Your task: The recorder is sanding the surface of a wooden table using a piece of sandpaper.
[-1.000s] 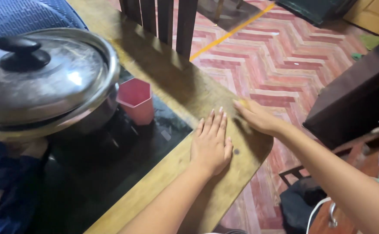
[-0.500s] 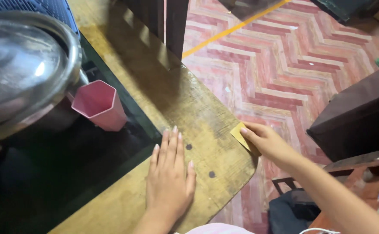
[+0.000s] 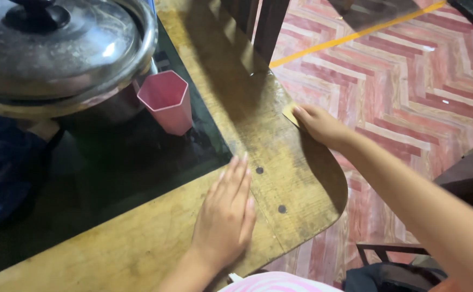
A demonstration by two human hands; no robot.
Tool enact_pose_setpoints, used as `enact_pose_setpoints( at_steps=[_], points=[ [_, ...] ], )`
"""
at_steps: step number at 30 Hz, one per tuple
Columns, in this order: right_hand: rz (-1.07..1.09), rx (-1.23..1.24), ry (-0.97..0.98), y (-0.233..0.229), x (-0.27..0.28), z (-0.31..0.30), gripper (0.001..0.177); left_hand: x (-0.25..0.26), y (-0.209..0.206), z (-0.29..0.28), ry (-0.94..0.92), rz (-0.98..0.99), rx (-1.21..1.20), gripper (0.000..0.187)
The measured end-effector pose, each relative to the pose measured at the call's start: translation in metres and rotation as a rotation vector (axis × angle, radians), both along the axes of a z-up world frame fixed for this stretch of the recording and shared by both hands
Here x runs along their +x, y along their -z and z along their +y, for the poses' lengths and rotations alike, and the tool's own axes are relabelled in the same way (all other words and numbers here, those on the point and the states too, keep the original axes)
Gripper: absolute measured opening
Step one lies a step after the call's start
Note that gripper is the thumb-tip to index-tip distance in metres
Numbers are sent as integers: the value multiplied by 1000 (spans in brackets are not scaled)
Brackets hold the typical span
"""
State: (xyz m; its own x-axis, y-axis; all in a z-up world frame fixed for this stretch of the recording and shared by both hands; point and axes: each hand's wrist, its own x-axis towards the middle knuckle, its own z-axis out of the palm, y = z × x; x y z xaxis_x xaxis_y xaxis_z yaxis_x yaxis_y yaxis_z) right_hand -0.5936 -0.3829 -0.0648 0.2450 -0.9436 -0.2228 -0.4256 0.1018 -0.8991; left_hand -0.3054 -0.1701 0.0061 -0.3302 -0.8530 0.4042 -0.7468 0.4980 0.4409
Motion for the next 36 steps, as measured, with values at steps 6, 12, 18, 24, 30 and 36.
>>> enact_pose_setpoints(
  at_steps=[6,12,18,24,30,36],
  points=[
    [11,67,148,-35,-21,123,40,1,1,18,45,6,38,55],
    [167,32,147,-19,-19,69,44,-3,2,17,27,-2,28,57],
    [455,-500,-56,31,8,-23,55,1,2,20,20,18,22,55],
    [1139,-633,-504,-87,84,163,63,1,3,17,9,45,38,54],
    [900,-954,-606,-63,37,123,53,0,3,15,-4,94,54,50],
    [868,-757,-422,-46,98,58,55,1,1,18,-20,161,49,48]
  ],
)
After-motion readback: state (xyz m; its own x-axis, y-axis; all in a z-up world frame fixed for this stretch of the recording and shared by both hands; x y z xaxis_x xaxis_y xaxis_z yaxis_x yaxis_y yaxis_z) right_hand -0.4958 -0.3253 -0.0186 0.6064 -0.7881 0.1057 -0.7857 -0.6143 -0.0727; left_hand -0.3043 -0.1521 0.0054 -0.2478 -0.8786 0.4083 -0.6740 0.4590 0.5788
